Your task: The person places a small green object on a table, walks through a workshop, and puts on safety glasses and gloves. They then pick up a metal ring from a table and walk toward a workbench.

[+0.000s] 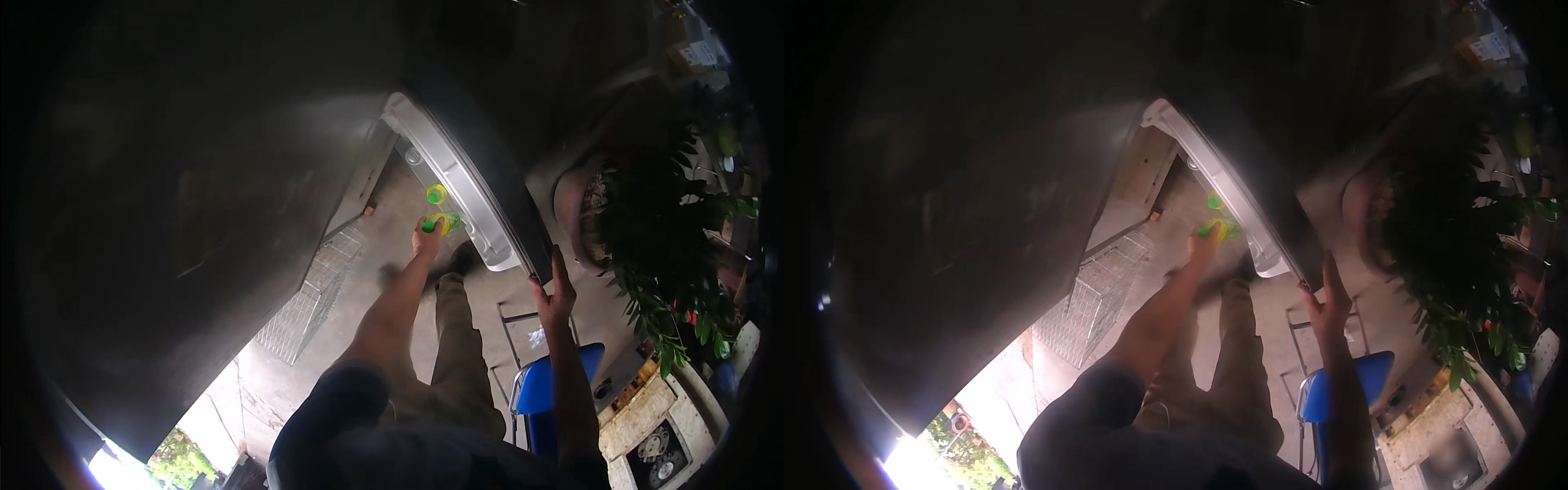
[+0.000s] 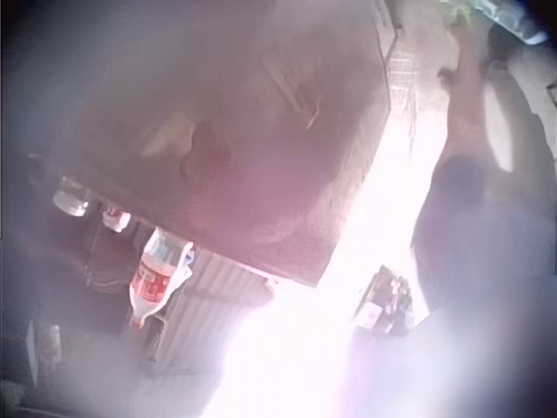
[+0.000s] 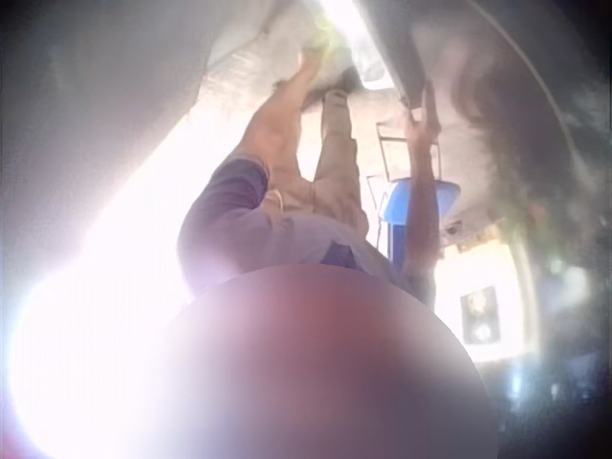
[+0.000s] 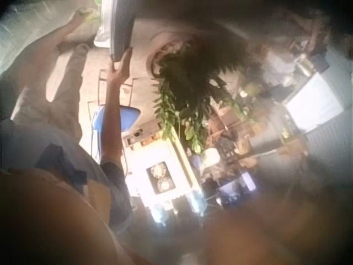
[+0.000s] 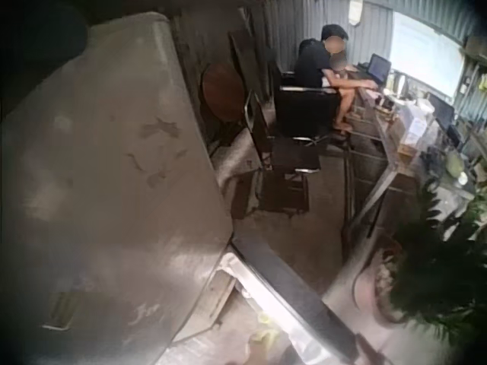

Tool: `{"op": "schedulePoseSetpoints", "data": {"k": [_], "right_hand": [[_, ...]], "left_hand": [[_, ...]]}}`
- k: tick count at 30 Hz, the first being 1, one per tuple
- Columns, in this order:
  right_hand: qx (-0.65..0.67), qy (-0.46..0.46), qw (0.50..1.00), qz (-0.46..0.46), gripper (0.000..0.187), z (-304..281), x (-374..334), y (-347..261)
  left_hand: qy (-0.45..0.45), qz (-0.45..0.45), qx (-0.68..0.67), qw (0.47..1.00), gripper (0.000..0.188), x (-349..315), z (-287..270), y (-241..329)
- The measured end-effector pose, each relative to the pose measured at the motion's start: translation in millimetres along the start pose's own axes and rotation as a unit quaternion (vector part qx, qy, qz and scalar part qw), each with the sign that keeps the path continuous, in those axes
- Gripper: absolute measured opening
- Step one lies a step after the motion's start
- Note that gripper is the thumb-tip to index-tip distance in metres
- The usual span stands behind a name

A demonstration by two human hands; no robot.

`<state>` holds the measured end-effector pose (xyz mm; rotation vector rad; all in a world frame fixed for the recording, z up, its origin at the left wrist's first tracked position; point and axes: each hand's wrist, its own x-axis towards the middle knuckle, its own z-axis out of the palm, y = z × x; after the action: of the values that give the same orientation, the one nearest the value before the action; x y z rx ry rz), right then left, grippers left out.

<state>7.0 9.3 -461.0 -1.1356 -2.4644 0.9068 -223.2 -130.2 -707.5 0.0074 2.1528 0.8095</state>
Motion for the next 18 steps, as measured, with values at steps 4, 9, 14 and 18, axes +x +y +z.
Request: {"op": "schedulePoseSetpoints", "data": {"k": [4,9,14,18], "right_hand": [[0.003,0.009,1.000,-0.001,0.078,7,-9,2],[0.002,0.020,1.000,-0.002,0.088,18,-20,-5],[0.013,0.050,0.999,-0.008,0.086,40,-36,-38],[0.018,0.070,0.997,0.002,0.081,56,-48,-71]], "left_hand": [[0.013,0.014,0.007,1.000,0.064,47,62,-26],[-0.017,0.022,0.032,0.999,0.060,77,82,-41],[-0.089,0.066,0.066,0.992,0.056,93,62,-42],[-0.159,0.135,0.126,0.970,0.053,86,15,-63]]}}
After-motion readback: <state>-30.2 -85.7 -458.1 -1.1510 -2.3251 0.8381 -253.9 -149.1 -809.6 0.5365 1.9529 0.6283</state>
